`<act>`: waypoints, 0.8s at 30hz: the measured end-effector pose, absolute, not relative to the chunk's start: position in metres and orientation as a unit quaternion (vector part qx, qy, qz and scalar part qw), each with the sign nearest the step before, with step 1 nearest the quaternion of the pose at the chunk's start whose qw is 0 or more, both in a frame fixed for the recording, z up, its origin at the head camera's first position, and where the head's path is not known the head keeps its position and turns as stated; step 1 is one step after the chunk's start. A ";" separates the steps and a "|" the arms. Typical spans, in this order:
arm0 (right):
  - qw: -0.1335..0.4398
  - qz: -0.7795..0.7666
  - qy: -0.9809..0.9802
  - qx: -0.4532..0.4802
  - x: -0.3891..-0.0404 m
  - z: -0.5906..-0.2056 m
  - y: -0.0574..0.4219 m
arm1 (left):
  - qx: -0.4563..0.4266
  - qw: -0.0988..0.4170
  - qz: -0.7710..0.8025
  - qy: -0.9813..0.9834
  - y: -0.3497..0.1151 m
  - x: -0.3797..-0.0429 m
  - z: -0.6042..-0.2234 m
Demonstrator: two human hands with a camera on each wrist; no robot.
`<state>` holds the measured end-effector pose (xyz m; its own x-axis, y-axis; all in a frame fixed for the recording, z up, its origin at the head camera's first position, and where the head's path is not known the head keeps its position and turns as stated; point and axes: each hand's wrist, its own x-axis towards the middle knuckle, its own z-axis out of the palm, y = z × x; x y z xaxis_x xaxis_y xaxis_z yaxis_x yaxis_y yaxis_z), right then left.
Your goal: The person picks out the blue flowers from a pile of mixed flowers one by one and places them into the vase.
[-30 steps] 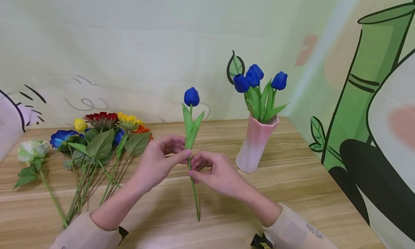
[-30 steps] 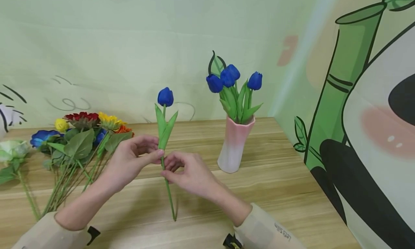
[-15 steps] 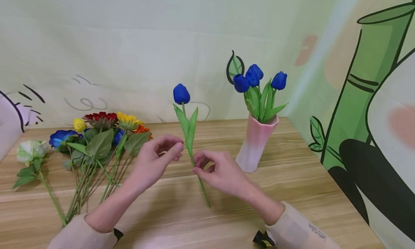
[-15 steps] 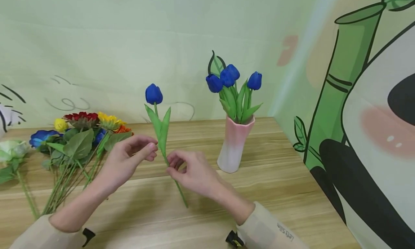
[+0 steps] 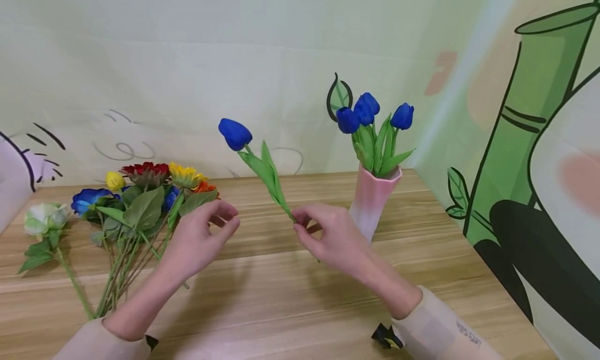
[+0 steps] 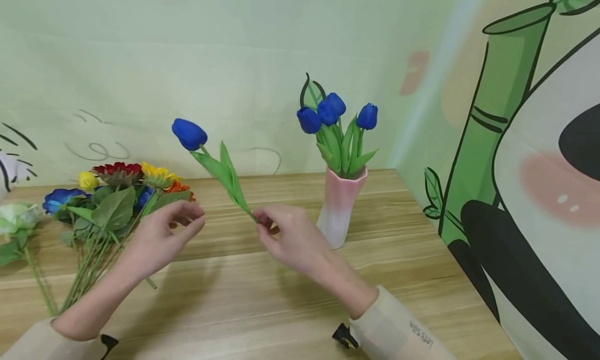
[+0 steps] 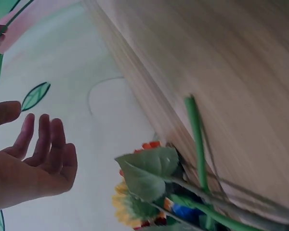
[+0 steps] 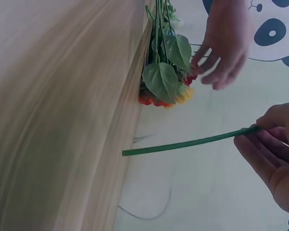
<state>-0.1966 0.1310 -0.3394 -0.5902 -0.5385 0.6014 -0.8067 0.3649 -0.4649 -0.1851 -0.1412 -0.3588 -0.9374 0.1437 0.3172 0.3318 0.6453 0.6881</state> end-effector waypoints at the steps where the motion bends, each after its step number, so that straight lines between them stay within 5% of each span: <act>1: 0.189 0.373 -0.805 0.420 -0.197 -0.339 0.132 | -0.132 0.120 -0.391 -0.903 -0.144 -0.185 -0.360; 14: 0.292 0.274 -0.804 0.439 -0.197 -0.332 0.137 | -0.122 0.122 -0.366 -0.914 -0.169 -0.191 -0.370; 24: 0.363 0.262 -0.763 0.466 -0.196 -0.324 0.137 | -0.116 0.062 -0.330 -0.935 -0.176 -0.196 -0.374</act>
